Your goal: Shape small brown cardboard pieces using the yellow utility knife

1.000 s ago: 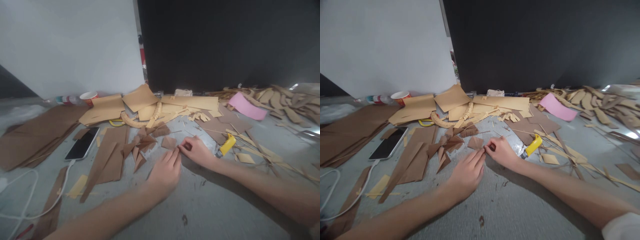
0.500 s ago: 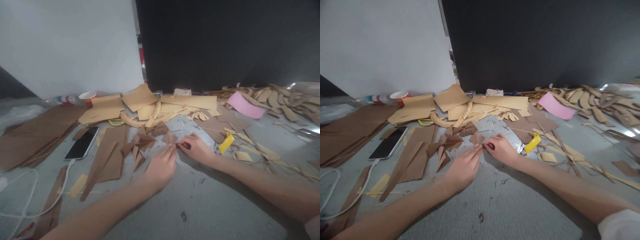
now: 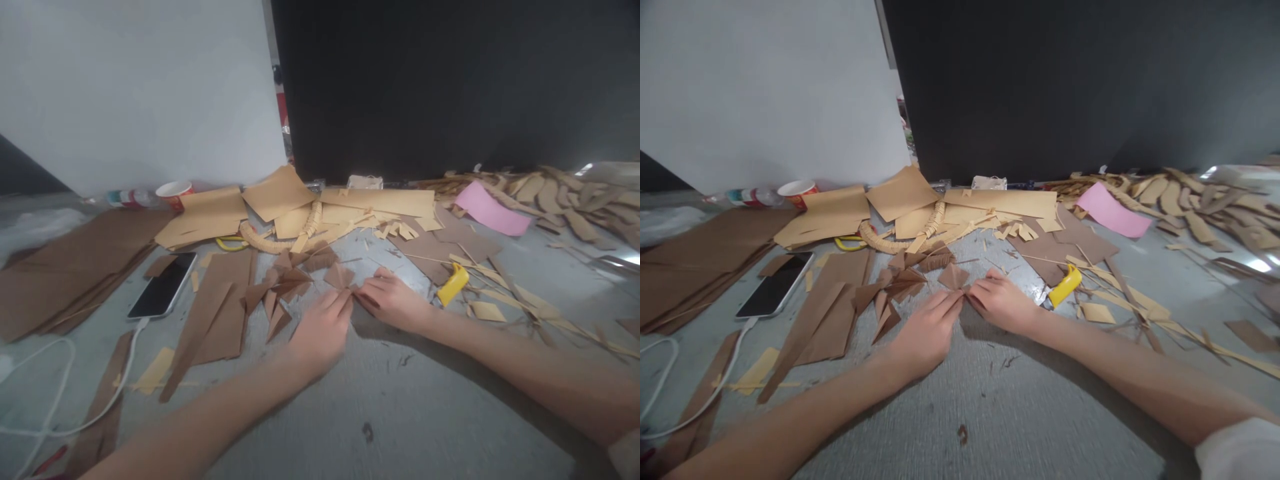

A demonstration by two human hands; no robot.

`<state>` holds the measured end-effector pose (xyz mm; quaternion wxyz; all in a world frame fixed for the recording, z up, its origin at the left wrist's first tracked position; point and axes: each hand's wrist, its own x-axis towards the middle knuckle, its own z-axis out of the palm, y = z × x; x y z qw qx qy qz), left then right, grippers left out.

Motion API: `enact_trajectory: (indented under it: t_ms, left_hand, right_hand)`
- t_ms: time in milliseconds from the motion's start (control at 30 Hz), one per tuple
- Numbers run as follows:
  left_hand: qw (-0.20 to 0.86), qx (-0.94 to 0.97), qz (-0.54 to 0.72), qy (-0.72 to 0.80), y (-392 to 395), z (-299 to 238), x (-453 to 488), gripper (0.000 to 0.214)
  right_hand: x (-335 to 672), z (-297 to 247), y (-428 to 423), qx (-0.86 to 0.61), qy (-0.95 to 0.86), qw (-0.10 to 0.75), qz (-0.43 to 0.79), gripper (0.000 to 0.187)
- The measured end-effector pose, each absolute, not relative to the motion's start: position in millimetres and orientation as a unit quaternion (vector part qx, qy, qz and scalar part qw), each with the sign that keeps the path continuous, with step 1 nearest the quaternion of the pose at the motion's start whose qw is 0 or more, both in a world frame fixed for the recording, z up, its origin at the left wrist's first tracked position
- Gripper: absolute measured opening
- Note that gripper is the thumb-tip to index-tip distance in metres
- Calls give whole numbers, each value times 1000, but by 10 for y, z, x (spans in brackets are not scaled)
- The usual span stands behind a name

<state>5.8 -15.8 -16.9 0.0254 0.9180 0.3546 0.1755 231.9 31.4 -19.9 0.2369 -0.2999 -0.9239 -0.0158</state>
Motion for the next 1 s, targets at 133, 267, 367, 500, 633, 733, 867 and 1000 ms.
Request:
enact_trajectory:
  t_ms: [133,267,367,500,633,733,867,1000]
  left_hand:
    - [26,922,166,350,-148,-164,50,52]
    - [41,921,167,349,-142,-162,43,51]
    - [59,915,175,359,-140,-161,34,52]
    - [81,905,180,378,-132,-163,21,59]
    - [71,910,153,378,-115,-158,20,64]
    - [63,922,133,358,-105,-149,21,64]
    - [43,930,121,344,-93,-146,16,61]
    - [24,930,121,345,-83,-163,16,57]
  right_hand:
    - [2318,-200,318,-305,-925,226,-2,32]
    - [2322,-149,290,-321,-926,195,40,26]
    - [2316,-74,235,-339,-929,136,53,16]
    - [2294,5,174,-348,-934,73,21,17]
    - [2275,23,154,-348,-937,38,-4,29]
    - [2248,5,99,-355,-935,11,-22,43]
    - [2173,-17,-97,-361,-929,-23,-80,54]
    - [2112,37,-270,-371,-924,-27,-95,47]
